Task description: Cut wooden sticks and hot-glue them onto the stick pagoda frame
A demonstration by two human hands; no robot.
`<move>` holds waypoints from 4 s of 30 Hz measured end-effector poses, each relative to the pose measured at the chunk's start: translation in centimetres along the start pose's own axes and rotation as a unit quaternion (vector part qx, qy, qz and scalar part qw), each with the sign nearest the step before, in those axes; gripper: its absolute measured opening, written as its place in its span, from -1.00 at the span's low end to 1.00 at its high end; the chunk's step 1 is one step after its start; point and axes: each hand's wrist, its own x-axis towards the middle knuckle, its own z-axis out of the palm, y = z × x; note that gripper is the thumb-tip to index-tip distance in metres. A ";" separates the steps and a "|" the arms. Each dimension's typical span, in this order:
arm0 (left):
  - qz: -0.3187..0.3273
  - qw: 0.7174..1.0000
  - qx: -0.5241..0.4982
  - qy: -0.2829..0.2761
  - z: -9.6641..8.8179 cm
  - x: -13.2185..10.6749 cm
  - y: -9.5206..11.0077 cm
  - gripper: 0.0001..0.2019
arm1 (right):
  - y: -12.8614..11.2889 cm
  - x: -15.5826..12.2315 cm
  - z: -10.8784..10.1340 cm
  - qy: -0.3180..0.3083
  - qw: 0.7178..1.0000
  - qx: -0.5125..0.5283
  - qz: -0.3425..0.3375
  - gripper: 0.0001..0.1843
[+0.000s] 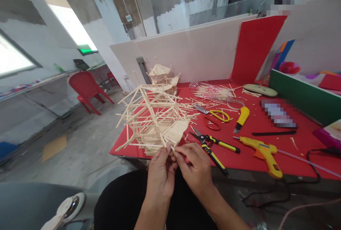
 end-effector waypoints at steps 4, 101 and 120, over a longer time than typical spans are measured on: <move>0.010 1.000 -0.006 0.010 0.0 0.2 -0.3 -0.75 | 0.2 0.1 0.3 0.008 1.000 0.002 -0.003 -0.88; -0.010 1.000 -0.010 -0.001 0.4 0.9 -0.1 -0.71 | 0.8 1.1 0.6 0.055 0.996 -0.052 -0.051 -0.83; -0.059 0.997 -0.049 0.011 0.8 0.7 0.6 -0.87 | 0.8 1.0 0.6 0.054 0.997 -0.051 -0.037 -0.83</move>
